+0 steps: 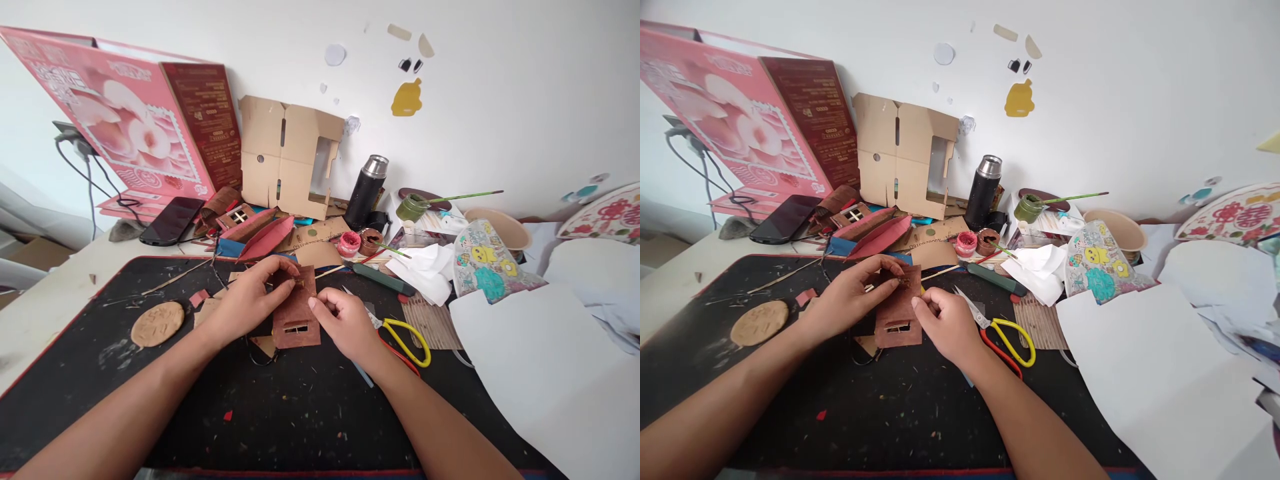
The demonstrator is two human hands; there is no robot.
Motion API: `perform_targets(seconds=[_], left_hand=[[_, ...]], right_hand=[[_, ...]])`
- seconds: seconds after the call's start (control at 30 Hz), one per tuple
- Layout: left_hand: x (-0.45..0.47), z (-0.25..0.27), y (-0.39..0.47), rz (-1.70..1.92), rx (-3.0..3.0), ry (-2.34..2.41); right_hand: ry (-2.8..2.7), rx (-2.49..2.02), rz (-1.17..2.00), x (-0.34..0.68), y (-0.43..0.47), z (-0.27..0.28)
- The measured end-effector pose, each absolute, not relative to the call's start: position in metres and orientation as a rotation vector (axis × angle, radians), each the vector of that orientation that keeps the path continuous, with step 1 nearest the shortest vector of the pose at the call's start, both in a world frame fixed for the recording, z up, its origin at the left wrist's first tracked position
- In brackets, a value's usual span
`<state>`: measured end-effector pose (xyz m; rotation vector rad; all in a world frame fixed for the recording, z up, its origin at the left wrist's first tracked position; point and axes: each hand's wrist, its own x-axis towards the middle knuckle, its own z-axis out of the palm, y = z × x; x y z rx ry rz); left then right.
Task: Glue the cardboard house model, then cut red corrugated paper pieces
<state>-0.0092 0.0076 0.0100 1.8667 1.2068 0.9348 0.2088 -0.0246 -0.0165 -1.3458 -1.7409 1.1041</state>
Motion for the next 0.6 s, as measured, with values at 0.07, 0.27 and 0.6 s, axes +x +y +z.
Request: perform_targets(seconds=[0.07, 0.27, 0.6], left_hand=[[-0.009, 0.009, 0.007, 0.943, 1.850, 1.206], [-0.013, 0.011, 0.010, 1.015, 1.654, 1.244], [-0.012, 0.019, 0.009, 0.947, 1.109, 0.985]], right_hand=[[-1.736, -1.343, 1.103, 0.209, -0.025, -0.016], [-1.722, -1.314, 1.036, 0.209, -0.026, -0.014], [-1.726, -1.266, 0.812, 0.211, -0.028, -0.011]])
